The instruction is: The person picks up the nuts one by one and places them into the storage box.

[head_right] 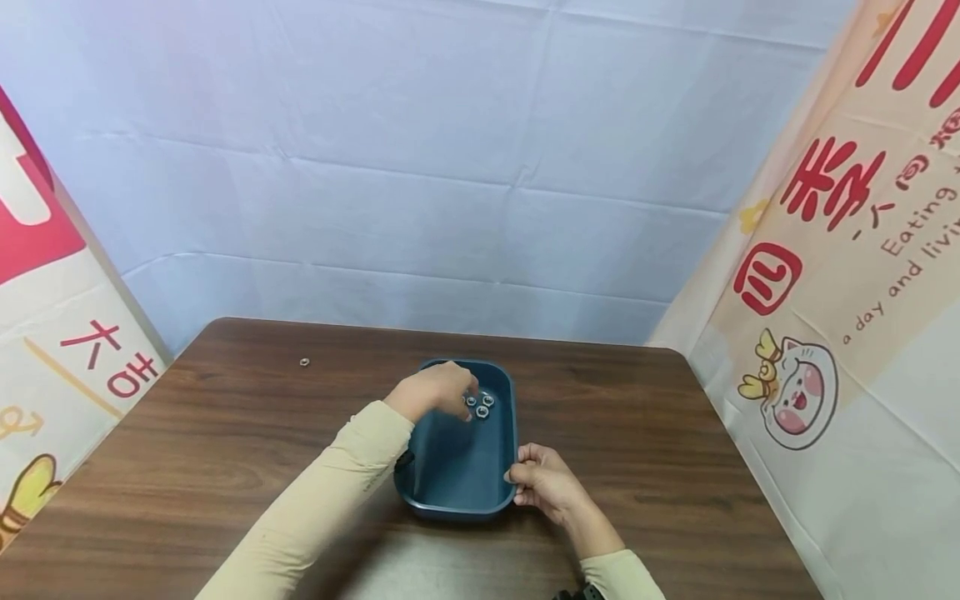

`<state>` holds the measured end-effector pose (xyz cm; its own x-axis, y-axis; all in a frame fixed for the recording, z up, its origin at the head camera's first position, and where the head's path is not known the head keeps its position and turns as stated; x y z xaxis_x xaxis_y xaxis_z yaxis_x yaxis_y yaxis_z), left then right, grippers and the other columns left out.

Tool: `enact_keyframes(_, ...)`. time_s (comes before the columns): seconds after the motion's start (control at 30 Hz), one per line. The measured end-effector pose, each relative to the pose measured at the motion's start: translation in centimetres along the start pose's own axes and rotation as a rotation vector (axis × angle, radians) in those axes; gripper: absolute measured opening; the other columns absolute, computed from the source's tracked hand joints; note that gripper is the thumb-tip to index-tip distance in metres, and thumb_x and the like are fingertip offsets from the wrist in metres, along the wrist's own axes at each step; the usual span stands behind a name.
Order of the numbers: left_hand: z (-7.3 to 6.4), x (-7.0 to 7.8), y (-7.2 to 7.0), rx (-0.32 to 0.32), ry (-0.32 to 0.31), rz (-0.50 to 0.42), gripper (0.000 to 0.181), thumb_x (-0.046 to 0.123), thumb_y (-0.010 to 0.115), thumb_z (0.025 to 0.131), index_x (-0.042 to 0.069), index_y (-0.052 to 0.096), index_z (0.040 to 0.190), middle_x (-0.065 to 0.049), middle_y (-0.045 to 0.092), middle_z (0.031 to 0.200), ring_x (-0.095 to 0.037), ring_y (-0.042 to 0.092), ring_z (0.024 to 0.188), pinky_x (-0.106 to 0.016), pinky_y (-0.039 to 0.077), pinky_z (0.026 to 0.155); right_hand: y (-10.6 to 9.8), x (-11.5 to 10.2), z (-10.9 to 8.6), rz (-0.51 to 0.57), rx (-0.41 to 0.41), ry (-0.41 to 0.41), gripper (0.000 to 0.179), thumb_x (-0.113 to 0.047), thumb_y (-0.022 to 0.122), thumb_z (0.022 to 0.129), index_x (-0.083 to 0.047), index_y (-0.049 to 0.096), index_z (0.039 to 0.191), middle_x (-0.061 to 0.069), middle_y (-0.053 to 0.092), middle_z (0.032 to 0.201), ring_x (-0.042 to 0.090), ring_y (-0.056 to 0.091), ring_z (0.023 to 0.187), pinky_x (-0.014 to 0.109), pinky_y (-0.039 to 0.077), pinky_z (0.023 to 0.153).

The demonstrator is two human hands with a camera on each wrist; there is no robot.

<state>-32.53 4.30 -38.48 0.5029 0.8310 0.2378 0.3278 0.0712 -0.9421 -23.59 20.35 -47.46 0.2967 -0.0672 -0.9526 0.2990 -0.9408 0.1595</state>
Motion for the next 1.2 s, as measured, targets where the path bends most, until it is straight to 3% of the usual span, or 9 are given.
enact_keyframes(0.13,-0.5,-0.8,-0.2,0.031,0.002,0.019,0.030,0.022,0.070,0.085,0.012,0.065,0.113,-0.001,0.062,0.101,-0.014,0.057,0.083,-0.027,0.048,0.069,0.0,0.0,0.0,-0.003,0.000,0.002,0.019,0.007,0.052,0.076,-0.006,0.041,0.084,0.002,0.049,0.063,0.006,0.047,0.047,0.018,0.045,0.045)
enact_keyframes(0.23,-0.7,-1.4,-0.3,0.054,-0.001,0.034,0.035,0.022,0.068,0.087,0.012,0.063,0.120,-0.003,0.061,0.113,-0.017,0.059,0.095,-0.030,0.050,0.075,0.0,0.0,0.0,-0.006,-0.002,0.000,0.020,0.007,0.052,0.077,-0.007,0.040,0.084,0.001,0.048,0.063,0.006,0.047,0.047,0.018,0.045,0.045)
enact_keyframes(0.43,-1.2,-2.1,-0.4,0.130,0.008,0.074,0.029,0.020,0.066,0.088,0.013,0.066,0.116,-0.002,0.062,0.110,-0.017,0.059,0.094,-0.030,0.050,0.073,-0.1,-0.1,0.0,-0.013,0.002,-0.011,0.020,0.007,0.053,0.076,-0.006,0.040,0.084,0.002,0.048,0.063,0.006,0.047,0.047,0.018,0.044,0.044)
enact_keyframes(0.7,-2.3,-3.2,0.3,0.179,0.025,0.112,0.030,0.020,0.067,0.087,0.014,0.066,0.116,-0.003,0.059,0.110,-0.017,0.056,0.099,-0.030,0.050,0.072,0.1,0.0,0.0,-0.002,-0.002,-0.007,0.021,0.008,0.052,0.074,-0.006,0.040,0.083,0.002,0.047,0.061,0.006,0.047,0.046,0.017,0.044,0.044)
enact_keyframes(0.93,-3.1,-4.7,0.6,0.240,0.037,0.129,0.029,0.021,0.069,0.085,0.014,0.068,0.113,-0.004,0.059,0.107,-0.019,0.056,0.098,-0.038,0.049,0.075,0.1,0.0,0.0,-0.002,-0.005,-0.004,0.021,0.007,0.053,0.074,-0.006,0.040,0.083,0.002,0.047,0.061,0.006,0.047,0.047,0.017,0.044,0.044)
enact_keyframes(1.2,-3.6,-6.8,0.6,0.301,0.011,0.142,0.025,0.018,0.070,0.085,0.011,0.069,0.108,-0.006,0.058,0.094,-0.020,0.054,0.082,-0.034,0.048,0.060,-0.2,0.3,0.3,-0.013,0.007,0.004,0.019,0.007,0.053,0.074,-0.005,0.041,0.083,0.002,0.048,0.061,0.006,0.047,0.047,0.017,0.044,0.044)
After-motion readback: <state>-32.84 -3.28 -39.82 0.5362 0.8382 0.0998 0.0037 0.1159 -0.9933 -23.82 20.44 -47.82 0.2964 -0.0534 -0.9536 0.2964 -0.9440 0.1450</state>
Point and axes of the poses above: each hand's wrist, its own z-axis towards the middle knuckle, its own y-axis out of the palm, x = y × z, the point moved 4 cm from there along z, towards the middle knuckle
